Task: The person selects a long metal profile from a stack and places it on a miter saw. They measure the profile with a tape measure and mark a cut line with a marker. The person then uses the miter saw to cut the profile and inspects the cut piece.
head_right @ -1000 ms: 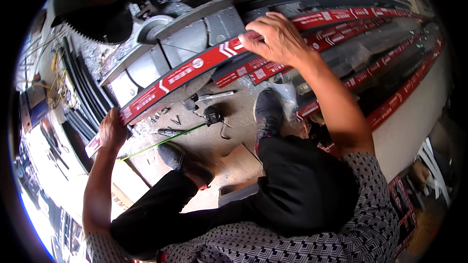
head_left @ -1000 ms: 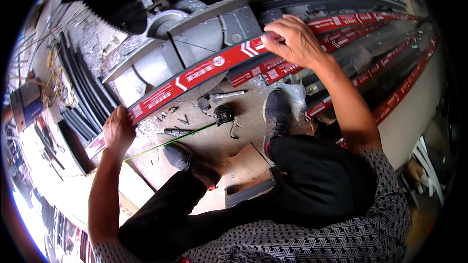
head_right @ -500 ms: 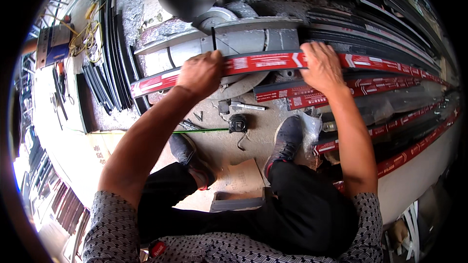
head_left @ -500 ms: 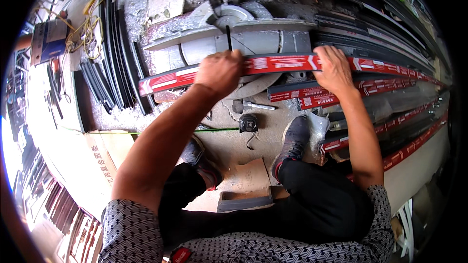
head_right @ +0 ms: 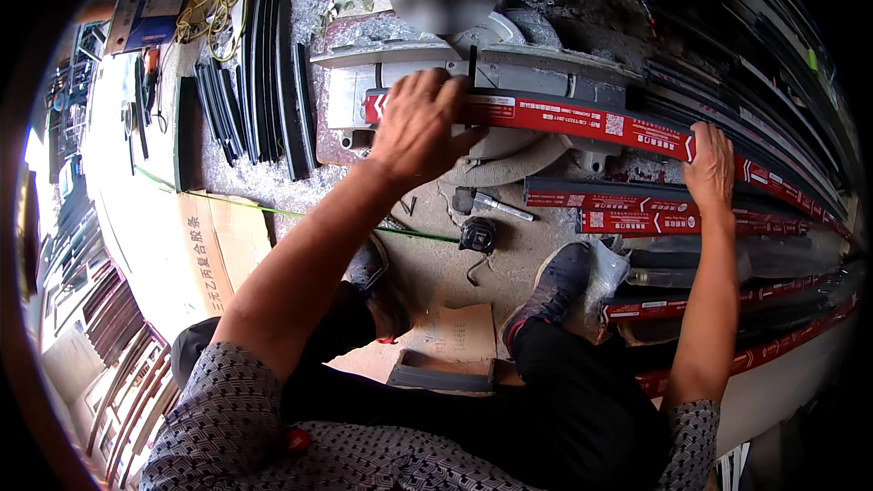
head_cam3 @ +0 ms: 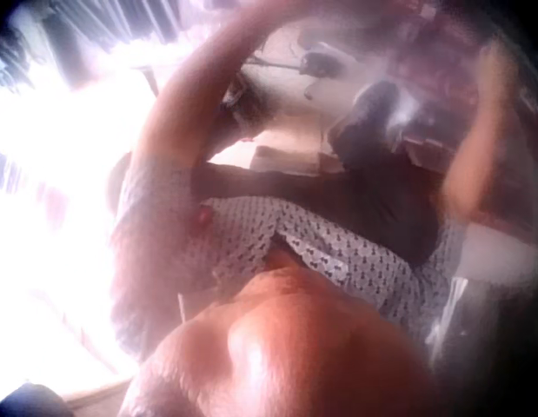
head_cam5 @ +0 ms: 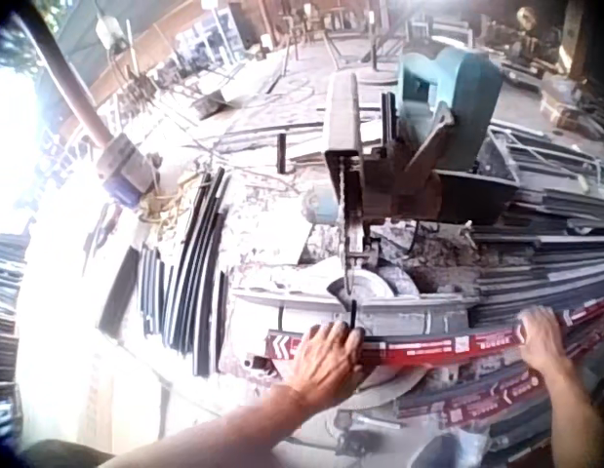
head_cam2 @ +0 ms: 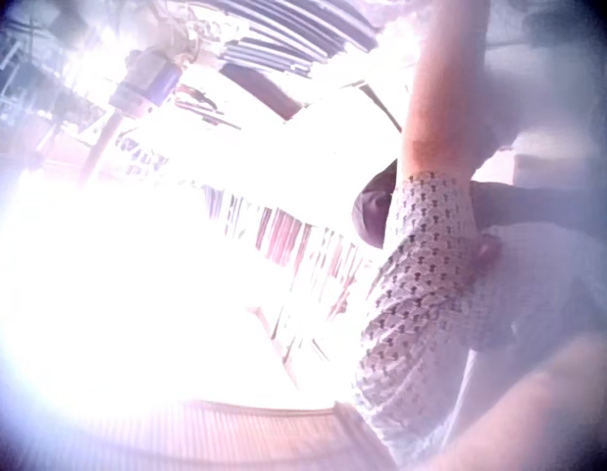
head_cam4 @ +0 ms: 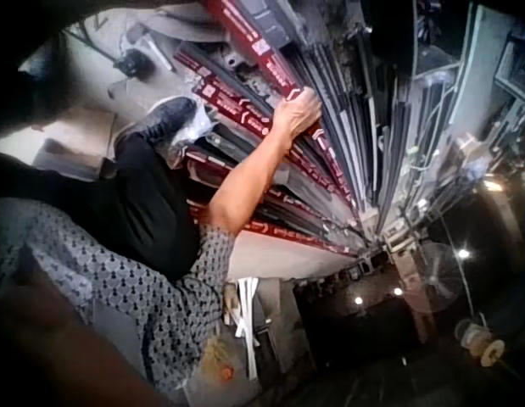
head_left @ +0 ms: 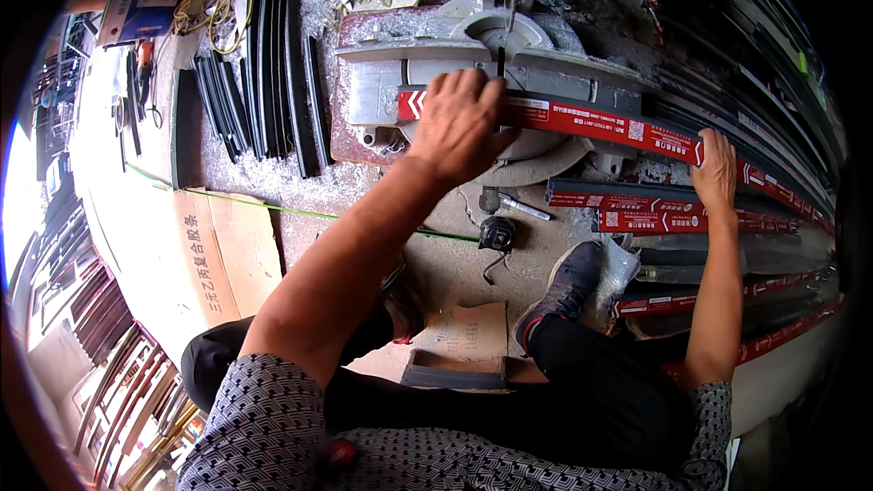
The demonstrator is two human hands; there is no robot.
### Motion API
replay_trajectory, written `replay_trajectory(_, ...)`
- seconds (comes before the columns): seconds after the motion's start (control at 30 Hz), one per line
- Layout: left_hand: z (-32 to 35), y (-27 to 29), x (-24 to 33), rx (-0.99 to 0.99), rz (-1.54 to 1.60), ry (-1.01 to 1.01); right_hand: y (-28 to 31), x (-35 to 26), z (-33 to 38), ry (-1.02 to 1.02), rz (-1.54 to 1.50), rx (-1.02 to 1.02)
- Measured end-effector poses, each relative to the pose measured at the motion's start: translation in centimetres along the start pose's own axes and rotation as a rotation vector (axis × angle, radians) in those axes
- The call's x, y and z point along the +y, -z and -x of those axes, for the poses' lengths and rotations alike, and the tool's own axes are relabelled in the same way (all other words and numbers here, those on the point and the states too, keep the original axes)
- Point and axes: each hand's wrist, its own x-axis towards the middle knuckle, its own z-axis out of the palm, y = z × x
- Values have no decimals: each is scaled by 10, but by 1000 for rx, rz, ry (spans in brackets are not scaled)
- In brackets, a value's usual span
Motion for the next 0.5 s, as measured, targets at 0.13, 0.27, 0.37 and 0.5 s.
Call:
replay_trajectory(0.13, 50, -4, -42, 376, 108, 226, -7, 12, -4, -28, 19, -11)
replay_trajectory(0.27, 65, -19, -62, 204, 309, 623, -17, 16, -7, -94, 55, -67)
replay_trajectory(0.37, 62, -26, -64, 209, 341, 590, -22, 10, -10, -117, 75, -95)
replay_trajectory(0.5, 52, -31, -63, 123, 412, 578, -28, 10, -9, -140, 91, -85)
